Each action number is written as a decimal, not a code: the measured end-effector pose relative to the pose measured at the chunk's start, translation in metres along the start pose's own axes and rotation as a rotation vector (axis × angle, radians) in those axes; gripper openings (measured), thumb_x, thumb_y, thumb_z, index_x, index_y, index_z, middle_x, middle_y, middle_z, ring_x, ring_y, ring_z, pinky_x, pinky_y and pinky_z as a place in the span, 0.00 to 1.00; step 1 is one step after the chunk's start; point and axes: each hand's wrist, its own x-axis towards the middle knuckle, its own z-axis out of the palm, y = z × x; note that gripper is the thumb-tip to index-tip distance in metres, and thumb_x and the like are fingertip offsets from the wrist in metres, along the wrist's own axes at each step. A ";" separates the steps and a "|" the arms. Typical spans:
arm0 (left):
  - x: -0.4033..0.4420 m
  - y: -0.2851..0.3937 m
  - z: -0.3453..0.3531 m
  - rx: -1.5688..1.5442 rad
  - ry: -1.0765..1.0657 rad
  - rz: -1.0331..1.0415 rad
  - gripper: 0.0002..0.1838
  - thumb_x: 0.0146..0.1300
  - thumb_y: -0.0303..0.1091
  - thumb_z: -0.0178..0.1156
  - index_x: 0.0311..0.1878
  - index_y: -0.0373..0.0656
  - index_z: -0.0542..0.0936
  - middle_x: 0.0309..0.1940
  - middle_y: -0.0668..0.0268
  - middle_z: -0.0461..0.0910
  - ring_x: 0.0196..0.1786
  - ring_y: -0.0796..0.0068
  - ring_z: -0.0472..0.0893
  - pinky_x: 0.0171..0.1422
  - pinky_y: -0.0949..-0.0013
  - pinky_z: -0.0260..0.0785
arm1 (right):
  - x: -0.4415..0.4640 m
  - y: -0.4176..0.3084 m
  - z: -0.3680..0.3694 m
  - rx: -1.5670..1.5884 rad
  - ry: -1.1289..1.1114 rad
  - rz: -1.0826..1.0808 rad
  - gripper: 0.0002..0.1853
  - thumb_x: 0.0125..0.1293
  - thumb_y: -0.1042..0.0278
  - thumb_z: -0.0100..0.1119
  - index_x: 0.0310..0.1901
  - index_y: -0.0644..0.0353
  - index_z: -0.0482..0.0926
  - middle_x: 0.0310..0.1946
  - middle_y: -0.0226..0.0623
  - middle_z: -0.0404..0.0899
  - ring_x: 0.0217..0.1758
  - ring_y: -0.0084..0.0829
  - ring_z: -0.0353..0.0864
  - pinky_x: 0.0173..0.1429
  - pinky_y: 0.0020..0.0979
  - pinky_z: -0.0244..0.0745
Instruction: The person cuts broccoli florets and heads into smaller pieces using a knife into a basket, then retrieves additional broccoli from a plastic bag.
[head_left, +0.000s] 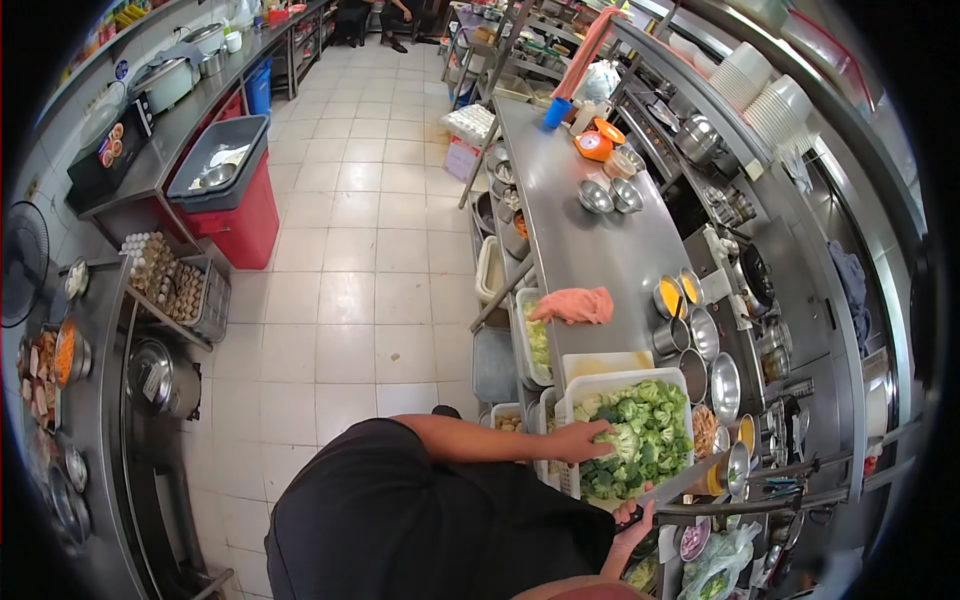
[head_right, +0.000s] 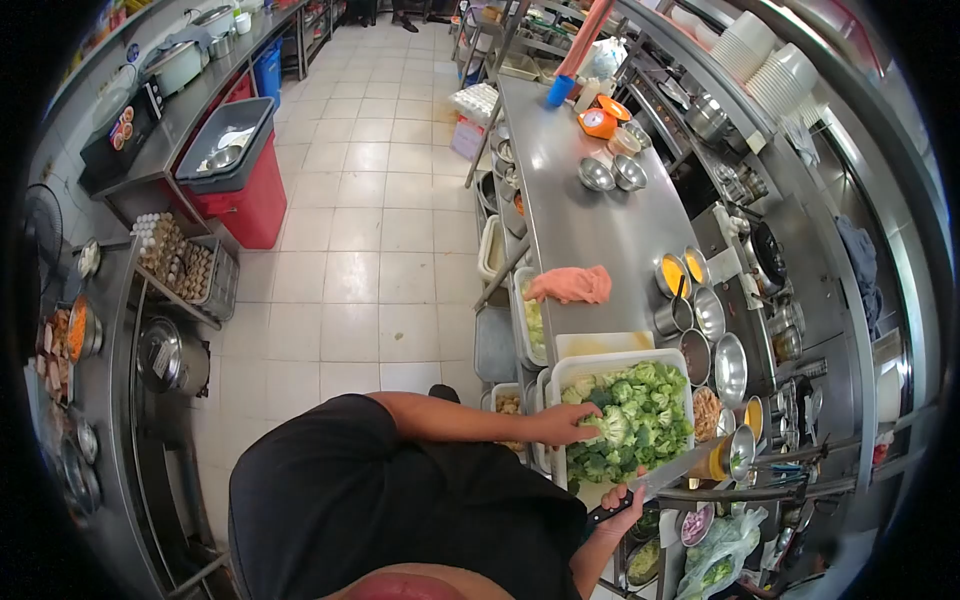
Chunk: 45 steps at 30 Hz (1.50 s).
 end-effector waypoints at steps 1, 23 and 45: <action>0.000 -0.001 -0.001 -0.014 -0.010 -0.003 0.27 0.72 0.52 0.59 0.68 0.52 0.68 0.18 0.65 0.72 0.16 0.71 0.77 0.21 0.64 0.70 | 0.001 0.000 -0.004 0.015 -0.017 -0.018 0.26 0.81 0.51 0.48 0.74 0.50 0.65 0.26 0.30 0.66 0.19 0.21 0.60 0.23 0.26 0.57; 0.002 -0.006 -0.007 -0.047 -0.026 0.048 0.29 0.71 0.51 0.59 0.67 0.44 0.68 0.20 0.59 0.75 0.17 0.65 0.81 0.23 0.60 0.76 | 0.005 -0.002 -0.021 0.280 -0.093 0.001 0.27 0.82 0.54 0.45 0.75 0.58 0.62 0.27 0.31 0.63 0.20 0.21 0.59 0.22 0.27 0.59; 0.002 -0.005 -0.007 -0.029 -0.037 0.056 0.29 0.73 0.50 0.59 0.68 0.43 0.67 0.22 0.61 0.76 0.17 0.68 0.81 0.22 0.63 0.74 | 0.001 0.000 -0.018 0.296 -0.105 -0.019 0.26 0.83 0.55 0.44 0.75 0.58 0.62 0.29 0.32 0.64 0.21 0.22 0.60 0.24 0.27 0.60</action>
